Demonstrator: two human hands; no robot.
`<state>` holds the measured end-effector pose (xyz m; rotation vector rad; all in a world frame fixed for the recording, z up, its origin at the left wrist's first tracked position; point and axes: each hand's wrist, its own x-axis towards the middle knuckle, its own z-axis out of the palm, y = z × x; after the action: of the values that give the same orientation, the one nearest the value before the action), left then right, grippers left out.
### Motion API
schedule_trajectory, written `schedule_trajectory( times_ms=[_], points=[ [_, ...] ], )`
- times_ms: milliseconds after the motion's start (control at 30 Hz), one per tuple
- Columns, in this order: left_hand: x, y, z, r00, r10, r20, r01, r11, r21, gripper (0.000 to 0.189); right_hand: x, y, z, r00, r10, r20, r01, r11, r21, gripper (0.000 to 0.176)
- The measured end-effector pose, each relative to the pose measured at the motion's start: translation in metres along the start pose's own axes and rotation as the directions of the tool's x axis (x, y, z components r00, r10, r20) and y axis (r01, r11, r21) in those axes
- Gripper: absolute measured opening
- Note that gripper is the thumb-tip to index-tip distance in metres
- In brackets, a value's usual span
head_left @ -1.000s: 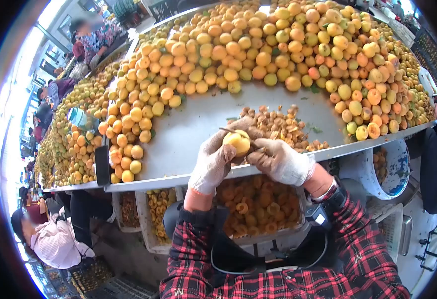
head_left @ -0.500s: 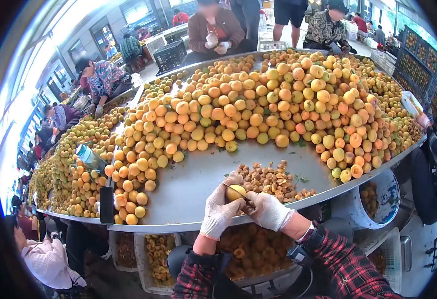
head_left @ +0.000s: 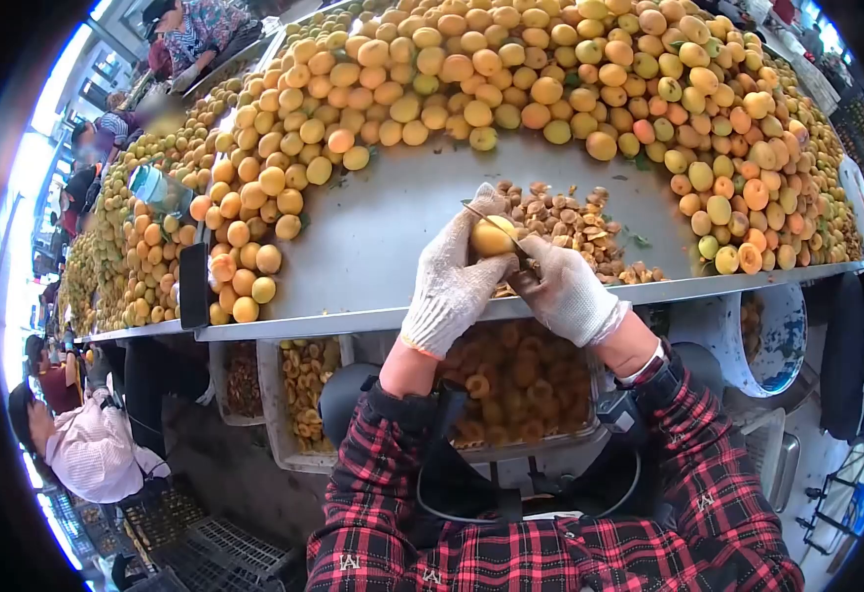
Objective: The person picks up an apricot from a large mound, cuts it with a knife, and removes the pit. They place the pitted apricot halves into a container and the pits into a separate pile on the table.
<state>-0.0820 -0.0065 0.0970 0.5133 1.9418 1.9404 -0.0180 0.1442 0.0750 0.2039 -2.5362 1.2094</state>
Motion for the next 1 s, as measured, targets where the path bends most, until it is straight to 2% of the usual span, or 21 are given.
schedule_trajectory(
  times_ms=[33, 67, 100, 133, 167, 200, 233, 300, 367, 433, 500, 633, 700, 733, 767, 833, 867, 900, 967, 1000],
  points=[
    [0.001, 0.001, 0.000, 0.996, 0.093, -0.009, -0.091, 0.985, 0.149, 0.051, 0.000, 0.003, 0.000, 0.999, 0.010, 0.038, -0.009, 1.000, -0.025, 0.026],
    [-0.001, 0.005, 0.002, 0.999, 0.034, 0.001, -0.034, 0.999, -0.034, 0.053, 0.000, 0.004, 0.000, 0.999, -0.041, 0.000, 0.041, 0.999, 0.020, 0.023],
    [-0.002, 0.005, 0.005, 0.999, 0.042, 0.005, -0.042, 0.999, -0.031, 0.053, 0.000, -0.002, -0.004, 0.999, -0.046, -0.008, 0.046, 0.999, 0.017, 0.023],
    [-0.003, 0.005, 0.009, 0.997, 0.072, -0.018, -0.074, 0.946, -0.314, 0.053, 0.000, -0.012, -0.010, 1.000, 0.003, -0.011, -0.002, 0.997, 0.080, 0.022],
    [-0.004, 0.004, 0.010, 0.994, 0.095, -0.044, -0.103, 0.814, -0.571, 0.053, 0.000, -0.018, -0.014, 0.999, 0.051, -0.013, -0.049, 0.989, 0.142, 0.021],
    [-0.004, -0.004, 0.007, 0.991, 0.131, 0.003, -0.109, 0.832, -0.544, 0.062, 0.001, -0.020, -0.015, 0.998, -0.014, -0.058, 0.024, 0.985, 0.169, 0.022],
    [-0.004, -0.009, 0.000, 0.995, -0.027, 0.098, 0.075, 0.846, -0.528, 0.064, -0.004, -0.013, -0.013, 0.998, 0.064, 0.027, -0.066, 0.991, 0.113, 0.025],
    [-0.005, -0.018, 0.004, 0.977, -0.057, 0.203, 0.176, 0.751, -0.636, 0.065, -0.003, -0.012, -0.012, 0.999, 0.021, -0.029, -0.017, 0.993, 0.113, 0.023],
    [-0.009, -0.001, 0.010, 0.985, -0.024, 0.169, 0.117, 0.814, -0.569, 0.061, -0.001, -0.011, -0.014, 0.998, -0.040, -0.045, 0.044, 0.994, 0.095, 0.020],
    [-0.005, -0.002, 0.006, 0.992, -0.096, 0.077, 0.117, 0.928, -0.353, 0.047, -0.003, -0.001, -0.009, 0.999, -0.007, 0.038, 0.010, 0.997, -0.073, 0.023],
    [-0.005, -0.005, 0.009, 0.999, -0.024, 0.031, 0.032, 0.959, -0.282, 0.045, -0.004, 0.001, -0.002, 0.999, 0.029, 0.041, -0.022, 0.987, -0.162, 0.022],
    [-0.005, -0.012, 0.019, 0.997, 0.022, -0.069, -0.043, 0.943, -0.331, 0.039, -0.011, 0.002, 0.014, 1.000, 0.001, 0.003, 0.000, 0.986, -0.166, 0.018],
    [-0.006, -0.002, 0.024, 0.978, -0.116, -0.175, 0.078, 0.975, -0.210, 0.035, -0.011, 0.006, 0.021, 1.000, -0.013, -0.019, 0.014, 0.999, 0.047, 0.017],
    [-0.006, 0.004, 0.023, 0.979, -0.103, -0.174, 0.069, 0.979, -0.192, 0.033, -0.009, 0.006, 0.023, 1.000, 0.010, 0.023, -0.013, 0.984, 0.177, 0.022],
    [-0.003, 0.003, 0.022, 0.981, -0.097, -0.171, 0.063, 0.979, -0.192, 0.033, -0.008, 0.007, 0.022, 1.000, 0.006, 0.018, -0.009, 0.985, 0.174, 0.022],
    [0.000, 0.001, 0.016, 0.996, -0.009, -0.089, -0.009, 0.978, -0.209, 0.033, -0.003, -0.003, 0.015, 0.990, 0.084, 0.117, -0.107, 0.971, 0.213, 0.028],
    [0.000, 0.001, 0.013, 0.996, -0.051, -0.068, 0.037, 0.980, -0.194, 0.036, -0.003, -0.009, 0.011, 0.957, 0.202, 0.210, -0.263, 0.907, 0.328, 0.031],
    [-0.001, 0.003, 0.011, 0.996, -0.050, -0.071, 0.035, 0.980, -0.196, 0.036, -0.001, -0.019, 0.001, 0.957, 0.200, 0.213, -0.262, 0.908, 0.327, 0.031],
    [-0.003, 0.007, 0.008, 0.998, -0.059, 0.018, 0.062, 0.945, -0.320, 0.044, 0.002, -0.031, -0.016, 0.756, 0.393, 0.524, -0.641, 0.610, 0.466, 0.030],
    [-0.004, 0.011, 0.006, 0.998, -0.060, 0.017, 0.062, 0.945, -0.321, 0.044, 0.001, -0.031, -0.018, 0.755, 0.393, 0.525, -0.641, 0.610, 0.465, 0.030]
  ],
)
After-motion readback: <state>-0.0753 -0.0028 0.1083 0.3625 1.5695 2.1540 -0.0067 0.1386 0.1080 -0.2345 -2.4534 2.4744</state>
